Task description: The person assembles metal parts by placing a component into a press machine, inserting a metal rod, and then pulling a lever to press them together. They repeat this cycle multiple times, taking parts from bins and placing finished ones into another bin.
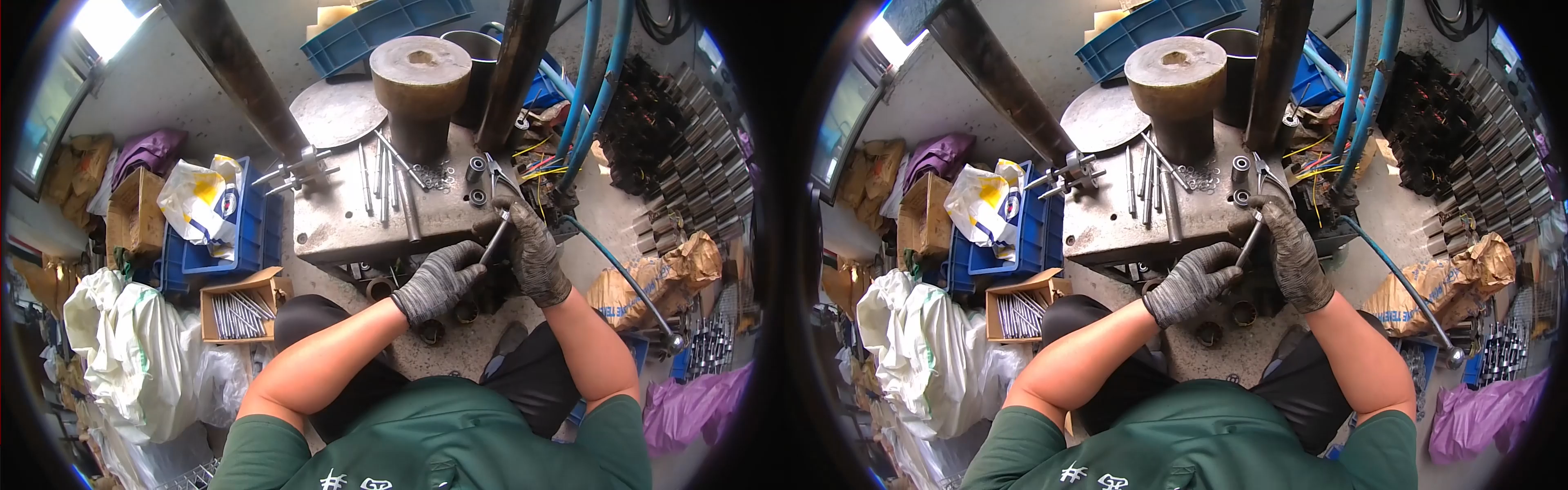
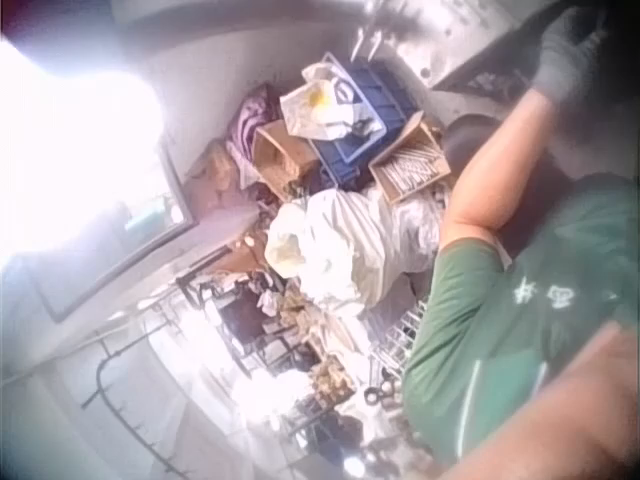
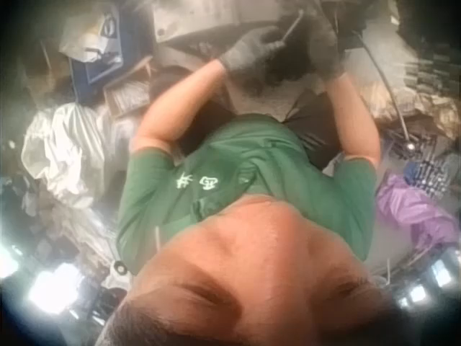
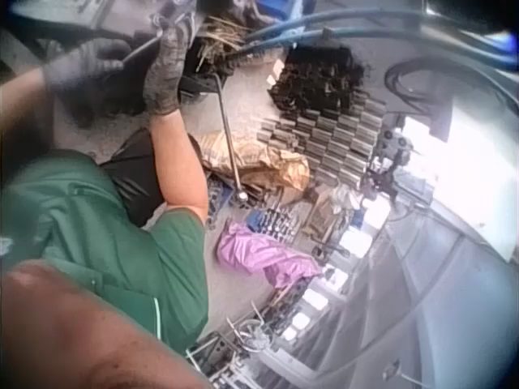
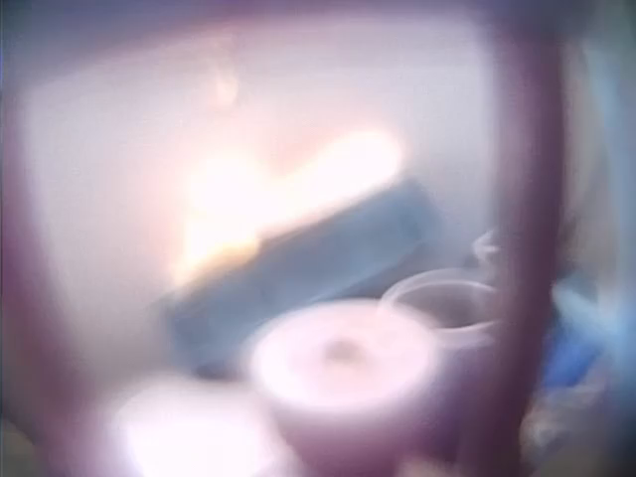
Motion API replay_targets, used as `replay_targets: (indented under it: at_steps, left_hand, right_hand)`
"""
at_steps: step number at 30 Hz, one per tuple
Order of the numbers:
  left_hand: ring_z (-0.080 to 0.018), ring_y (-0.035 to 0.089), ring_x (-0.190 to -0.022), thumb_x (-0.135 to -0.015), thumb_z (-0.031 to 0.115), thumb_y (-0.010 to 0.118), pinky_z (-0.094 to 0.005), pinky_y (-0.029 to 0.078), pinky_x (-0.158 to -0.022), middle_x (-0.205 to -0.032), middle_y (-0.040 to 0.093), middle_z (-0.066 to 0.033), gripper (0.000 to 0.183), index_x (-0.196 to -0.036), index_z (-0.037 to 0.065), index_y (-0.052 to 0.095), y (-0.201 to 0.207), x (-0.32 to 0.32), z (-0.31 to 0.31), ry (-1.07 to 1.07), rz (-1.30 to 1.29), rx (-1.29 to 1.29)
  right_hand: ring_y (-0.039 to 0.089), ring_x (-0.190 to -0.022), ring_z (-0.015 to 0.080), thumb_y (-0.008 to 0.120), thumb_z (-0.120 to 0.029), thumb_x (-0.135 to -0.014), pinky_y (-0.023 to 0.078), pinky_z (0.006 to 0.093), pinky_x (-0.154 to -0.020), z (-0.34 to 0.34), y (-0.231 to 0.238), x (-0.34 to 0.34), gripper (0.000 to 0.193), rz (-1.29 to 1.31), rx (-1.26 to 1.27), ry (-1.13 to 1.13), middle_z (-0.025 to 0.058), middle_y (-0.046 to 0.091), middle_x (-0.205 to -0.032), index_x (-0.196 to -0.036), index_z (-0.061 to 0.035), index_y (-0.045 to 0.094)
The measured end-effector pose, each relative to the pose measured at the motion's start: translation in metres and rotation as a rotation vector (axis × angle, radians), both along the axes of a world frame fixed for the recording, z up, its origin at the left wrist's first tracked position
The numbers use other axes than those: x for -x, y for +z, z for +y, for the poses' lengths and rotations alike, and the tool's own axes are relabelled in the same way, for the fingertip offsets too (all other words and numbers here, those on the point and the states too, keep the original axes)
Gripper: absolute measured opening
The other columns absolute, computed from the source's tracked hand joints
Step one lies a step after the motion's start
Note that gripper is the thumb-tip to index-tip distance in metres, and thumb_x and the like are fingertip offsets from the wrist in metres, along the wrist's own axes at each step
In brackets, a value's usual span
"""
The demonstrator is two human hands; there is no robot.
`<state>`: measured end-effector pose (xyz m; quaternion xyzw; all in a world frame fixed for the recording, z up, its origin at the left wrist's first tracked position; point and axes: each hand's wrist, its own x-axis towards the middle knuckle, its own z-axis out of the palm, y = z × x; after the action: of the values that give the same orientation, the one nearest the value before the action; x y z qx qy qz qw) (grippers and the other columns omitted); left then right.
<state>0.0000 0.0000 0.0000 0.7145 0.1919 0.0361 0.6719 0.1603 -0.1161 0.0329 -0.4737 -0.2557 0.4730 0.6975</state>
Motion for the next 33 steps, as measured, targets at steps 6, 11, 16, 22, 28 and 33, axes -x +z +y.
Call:
replay_targets:
  at_steps: [6, 11, 16, 22, 28, 33]
  left_hand:
    - [-0.0105, 0.062, -0.095, -0.102, 0.015, 0.07, -0.0321, 0.056, -0.087, -0.1, 0.069, -0.004, 0.029, -0.128, 0.003, 0.065, 0.005, 0.001, 0.0, 0.051, 0.066, -0.005]
    - [-0.0123, 0.065, -0.104, -0.101, 0.016, 0.072, -0.0321, 0.058, -0.089, -0.117, 0.071, -0.0089, 0.04, -0.136, 0.001, 0.061, -0.019, -0.004, -0.004, 0.207, -0.151, 0.034]
    - [-0.0174, 0.068, -0.097, -0.105, 0.022, 0.068, -0.034, 0.061, -0.075, -0.117, 0.07, -0.0087, 0.052, -0.15, 0.006, 0.049, -0.024, -0.001, -0.005, 0.169, 0.157, 0.281]
    - [-0.0414, 0.07, -0.104, -0.095, 0.031, 0.07, -0.0492, 0.057, -0.091, -0.11, 0.072, -0.0238, 0.04, -0.12, 0.0, 0.065, -0.039, 0.004, -0.025, -0.537, 0.222, -0.856]
    - [-0.0402, 0.07, -0.103, -0.094, 0.031, 0.071, -0.0495, 0.057, -0.09, -0.107, 0.071, -0.0215, 0.041, -0.122, 0.002, 0.067, -0.03, 0.002, -0.015, -0.691, 0.274, -0.94]
    - [-0.0387, 0.067, -0.108, -0.093, 0.029, 0.073, -0.0463, 0.056, -0.093, -0.116, 0.069, -0.0181, 0.038, -0.126, 0.011, 0.069, -0.005, 0.007, -0.001, -0.252, -0.098, -0.945]
  right_hand:
    - [0.068, -0.093, 0.0089, 0.049, -0.037, -0.112, 0.055, 0.0245, -0.075, -0.005, -0.004, -0.008, 0.04, -0.193, 0.078, -0.023, 0.0068, 0.074, -0.106, -0.135, -0.0074, 0.063]
    - [0.063, -0.075, 0.0046, 0.052, -0.031, -0.112, 0.047, 0.0198, -0.063, 0.0, 0.019, -0.004, 0.034, -0.208, 0.177, 0.079, 0.003, 0.072, -0.098, -0.132, -0.0065, 0.064]
    - [0.062, -0.078, 0.0034, 0.061, -0.025, -0.11, 0.049, 0.02, -0.066, 0.022, 0.043, 0.019, 0.031, -0.472, -0.267, -0.221, 0.0003, 0.07, -0.093, -0.133, -0.0036, 0.062]
    - [0.068, -0.084, 0.0424, 0.066, -0.035, -0.104, 0.054, 0.0505, -0.079, 0.049, -0.017, -0.015, 0.044, -1.086, 0.086, -0.091, 0.0234, 0.071, -0.095, -0.13, -0.0005, 0.062]
    - [0.068, -0.077, 0.024, 0.063, -0.027, -0.107, 0.054, 0.0381, -0.069, 0.018, -0.019, -0.024, 0.039, -0.749, 0.092, 0.008, 0.0123, 0.071, -0.093, -0.136, -0.0023, 0.061]
    - [0.067, -0.077, 0.0168, 0.065, -0.026, -0.105, 0.055, 0.0342, -0.071, -0.053, -0.01, -0.059, 0.04, -0.86, 0.385, 0.333, 0.0079, 0.068, -0.09, -0.14, -0.0065, 0.061]
